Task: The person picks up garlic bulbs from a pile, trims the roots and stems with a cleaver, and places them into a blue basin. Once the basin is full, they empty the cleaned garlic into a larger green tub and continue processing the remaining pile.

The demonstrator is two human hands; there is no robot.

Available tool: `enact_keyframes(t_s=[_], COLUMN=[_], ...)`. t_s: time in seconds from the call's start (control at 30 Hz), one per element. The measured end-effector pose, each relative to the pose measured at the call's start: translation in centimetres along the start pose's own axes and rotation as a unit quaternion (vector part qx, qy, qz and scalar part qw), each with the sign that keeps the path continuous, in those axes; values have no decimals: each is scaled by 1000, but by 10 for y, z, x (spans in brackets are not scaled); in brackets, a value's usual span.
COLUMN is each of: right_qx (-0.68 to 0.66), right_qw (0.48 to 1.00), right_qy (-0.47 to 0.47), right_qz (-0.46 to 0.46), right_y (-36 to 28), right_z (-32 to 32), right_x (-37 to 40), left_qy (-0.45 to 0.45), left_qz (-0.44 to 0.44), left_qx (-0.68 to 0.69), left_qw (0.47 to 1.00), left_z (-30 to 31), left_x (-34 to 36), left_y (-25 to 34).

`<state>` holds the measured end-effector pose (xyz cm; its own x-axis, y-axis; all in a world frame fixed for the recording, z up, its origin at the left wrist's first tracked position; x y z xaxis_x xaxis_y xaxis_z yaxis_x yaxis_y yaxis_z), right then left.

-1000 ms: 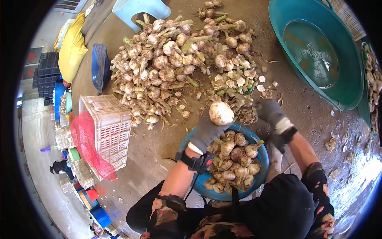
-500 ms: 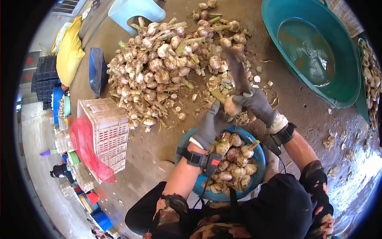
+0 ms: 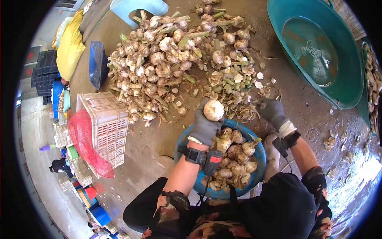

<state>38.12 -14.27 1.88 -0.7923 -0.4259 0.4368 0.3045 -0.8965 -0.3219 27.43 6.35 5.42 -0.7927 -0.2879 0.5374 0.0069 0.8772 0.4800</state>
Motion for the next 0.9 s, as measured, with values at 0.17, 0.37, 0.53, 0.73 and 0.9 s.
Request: enact_keyframes(t_s=[0.17,0.37,0.53,0.73,0.9], right_qx=[-12,95,101,102,70], right_qw=[966,957,992,991,993], right_qy=[110,122,40,-83,-92], right_qz=[233,245,64,26,3], right_y=[-65,-81,-12,3,6], right_z=[34,28,-9,-20,-20], right_x=[25,20,-15,-8,-9], left_qy=[97,-82,-74,-267,-14], left_qz=[-34,-105,-46,-11,-284], left_qx=[-55,-701,-223,-741,-879], left_qw=[993,701,971,616,382], left_z=[29,33,-1,-68,-95], left_x=[-19,-11,38,6,-129], left_y=[-28,-26,-15,72,186])
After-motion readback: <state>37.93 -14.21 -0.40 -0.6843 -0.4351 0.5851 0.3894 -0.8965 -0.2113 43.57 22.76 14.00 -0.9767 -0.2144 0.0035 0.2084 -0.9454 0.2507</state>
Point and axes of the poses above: each hand's wrist, its own x-axis away from the middle knuckle, its own z-axis out of the back of the hand, y = z × x, the point moved 2 cm from there along -x, towards the middle knuckle, and after that the axes turned 14 degrees about x, right-handed, at the moved point
